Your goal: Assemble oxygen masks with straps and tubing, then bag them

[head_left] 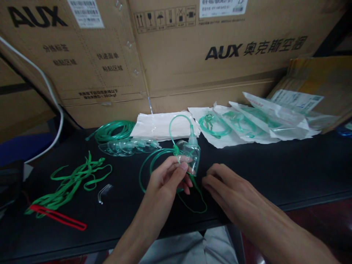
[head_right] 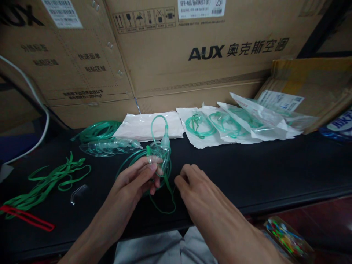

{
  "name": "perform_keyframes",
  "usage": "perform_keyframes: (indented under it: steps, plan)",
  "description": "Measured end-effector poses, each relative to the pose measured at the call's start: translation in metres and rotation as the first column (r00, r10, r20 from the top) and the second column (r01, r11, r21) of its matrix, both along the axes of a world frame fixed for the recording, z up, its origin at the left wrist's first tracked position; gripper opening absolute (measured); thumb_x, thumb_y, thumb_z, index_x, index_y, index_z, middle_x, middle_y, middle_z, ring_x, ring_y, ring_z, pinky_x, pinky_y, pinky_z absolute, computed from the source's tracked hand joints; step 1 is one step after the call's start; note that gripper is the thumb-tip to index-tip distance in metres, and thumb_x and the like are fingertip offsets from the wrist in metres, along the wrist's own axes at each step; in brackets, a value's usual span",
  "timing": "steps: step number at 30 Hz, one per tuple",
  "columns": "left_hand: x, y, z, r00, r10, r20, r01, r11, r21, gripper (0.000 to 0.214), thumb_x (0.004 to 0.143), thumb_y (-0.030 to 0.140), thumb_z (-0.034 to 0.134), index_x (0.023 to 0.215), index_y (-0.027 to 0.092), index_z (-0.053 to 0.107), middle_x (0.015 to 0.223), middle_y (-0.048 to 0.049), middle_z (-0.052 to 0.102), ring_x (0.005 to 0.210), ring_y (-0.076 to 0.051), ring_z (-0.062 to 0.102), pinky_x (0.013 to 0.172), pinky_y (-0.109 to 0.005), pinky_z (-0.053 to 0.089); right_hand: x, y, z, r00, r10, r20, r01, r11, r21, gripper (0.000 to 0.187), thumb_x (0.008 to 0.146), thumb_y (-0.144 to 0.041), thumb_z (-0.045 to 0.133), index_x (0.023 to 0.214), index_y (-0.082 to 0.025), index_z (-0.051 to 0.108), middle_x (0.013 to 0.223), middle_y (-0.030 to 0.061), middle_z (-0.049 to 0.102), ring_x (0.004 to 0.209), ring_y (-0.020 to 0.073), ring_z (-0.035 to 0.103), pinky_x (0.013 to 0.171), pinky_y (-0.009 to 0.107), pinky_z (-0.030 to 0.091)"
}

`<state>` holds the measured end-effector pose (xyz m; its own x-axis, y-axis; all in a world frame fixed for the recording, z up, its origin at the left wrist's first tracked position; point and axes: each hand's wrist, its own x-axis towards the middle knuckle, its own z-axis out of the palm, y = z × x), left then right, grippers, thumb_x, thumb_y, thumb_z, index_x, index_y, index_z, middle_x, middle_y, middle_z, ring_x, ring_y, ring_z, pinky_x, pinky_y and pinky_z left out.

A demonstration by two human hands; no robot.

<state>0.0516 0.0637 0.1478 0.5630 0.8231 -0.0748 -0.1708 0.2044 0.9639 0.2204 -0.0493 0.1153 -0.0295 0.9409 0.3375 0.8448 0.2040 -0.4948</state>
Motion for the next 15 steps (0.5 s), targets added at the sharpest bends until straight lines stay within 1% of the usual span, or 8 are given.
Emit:
perform_keyframes:
  steps: [2, 3, 4, 6, 8, 11, 13, 15]
  plan:
    - [0.0, -0.001, 0.001, 1.0, 0.001, 0.018, 0.0, 1.0, -0.019, 0.021, 0.089, 0.032, 0.069, 0.098, 0.013, 0.071, 0.078, -0.0015, 0.064, 0.066, -0.011, 0.057, 0.057, -0.02, 0.046, -0.003, 0.009, 0.009, 0.971, -0.073, 0.227, 0.073, 0.997, 0.012, 0.034, 0.087, 0.001, 0.05, 0.106, -0.022, 0.067, 0.102, 0.0095, 0.067, 0.088, 0.0257, 0.066, 0.076, 0.037, 0.059]
    - [0.001, -0.001, 0.001, 1.0, 0.0, 0.028, 0.0, 1.0, -0.024, 0.021, 0.09, 0.031, 0.069, 0.098, 0.012, 0.071, 0.078, -0.0014, 0.064, 0.066, -0.011, 0.057, 0.058, -0.02, 0.046, -0.003, 0.013, 0.013, 0.945, -0.106, 0.309, 0.103, 0.994, 0.027, 0.034, 0.085, 0.003, 0.048, 0.102, -0.02, 0.066, 0.098, 0.0099, 0.067, 0.085, 0.0261, 0.066, 0.074, 0.037, 0.059]
    - [0.001, -0.001, 0.001, 0.999, 0.001, 0.037, 0.0, 1.0, -0.025, 0.02, 0.09, 0.031, 0.069, 0.098, 0.012, 0.071, 0.078, -0.0014, 0.064, 0.067, -0.011, 0.057, 0.058, -0.02, 0.046, -0.002, 0.015, 0.015, 0.929, -0.132, 0.345, 0.122, 0.991, 0.051, 0.034, 0.085, 0.005, 0.046, 0.1, -0.019, 0.064, 0.096, 0.0102, 0.066, 0.084, 0.026, 0.066, 0.072, 0.037, 0.058]
    - [0.001, 0.0, 0.001, 0.999, 0.001, 0.045, 0.0, 1.0, -0.017, 0.019, 0.089, 0.029, 0.071, 0.098, 0.013, 0.072, 0.078, -0.0013, 0.065, 0.067, -0.011, 0.058, 0.058, -0.02, 0.047, 0.002, 0.015, 0.019, 0.937, -0.144, 0.317, 0.115, 0.987, 0.11, 0.034, 0.089, 0.005, 0.042, 0.103, -0.019, 0.061, 0.096, 0.0094, 0.066, 0.081, 0.0229, 0.068, 0.069, 0.032, 0.059]
    - [0.001, 0.0, 0.001, 0.999, -0.008, 0.038, 0.008, 1.0, 0.004, 0.018, 0.088, 0.027, 0.073, 0.099, 0.013, 0.073, 0.08, -0.0015, 0.067, 0.067, -0.011, 0.059, 0.059, -0.02, 0.047, 0.005, 0.014, 0.022, 0.963, -0.136, 0.233, 0.089, 0.975, 0.202, 0.03, 0.095, 0.002, 0.043, 0.107, -0.02, 0.059, 0.098, 0.0071, 0.067, 0.079, 0.0183, 0.071, 0.068, 0.025, 0.058]
    - [0.0, 0.0, 0.001, 1.0, -0.029, 0.007, 0.028, 0.999, 0.044, 0.015, 0.088, 0.023, 0.074, 0.099, 0.014, 0.075, 0.08, -0.0013, 0.071, 0.07, -0.011, 0.062, 0.064, -0.019, 0.049, 0.002, 0.013, 0.031, 0.99, -0.087, 0.11, 0.045, 0.939, 0.34, 0.023, 0.098, -0.004, 0.051, 0.108, -0.023, 0.058, 0.099, 0.0039, 0.07, 0.084, 0.0157, 0.073, 0.075, 0.02, 0.059]
    - [-0.001, 0.0, 0.0, 0.999, -0.042, -0.019, 0.042, 0.998, 0.05, 0.014, 0.088, 0.023, 0.075, 0.099, 0.015, 0.077, 0.082, -0.0012, 0.073, 0.073, -0.011, 0.065, 0.069, -0.019, 0.051, -0.003, 0.014, 0.037, 0.997, -0.058, 0.045, 0.037, 0.924, 0.381, 0.022, 0.097, -0.005, 0.055, 0.107, -0.025, 0.059, 0.102, 0.0031, 0.071, 0.088, 0.0154, 0.074, 0.08, 0.019, 0.059]
    - [-0.001, 0.0, 0.0, 0.998, -0.05, -0.034, 0.051, 0.998, 0.046, 0.015, 0.088, 0.022, 0.076, 0.1, 0.016, 0.079, 0.086, -0.0014, 0.076, 0.076, -0.012, 0.067, 0.072, -0.02, 0.052, -0.008, 0.015, 0.04, 0.999, -0.041, 0.007, 0.035, 0.92, 0.39, 0.023, 0.097, -0.005, 0.057, 0.106, -0.026, 0.061, 0.102, 0.0022, 0.072, 0.087, 0.014, 0.074, 0.079, 0.017, 0.059]
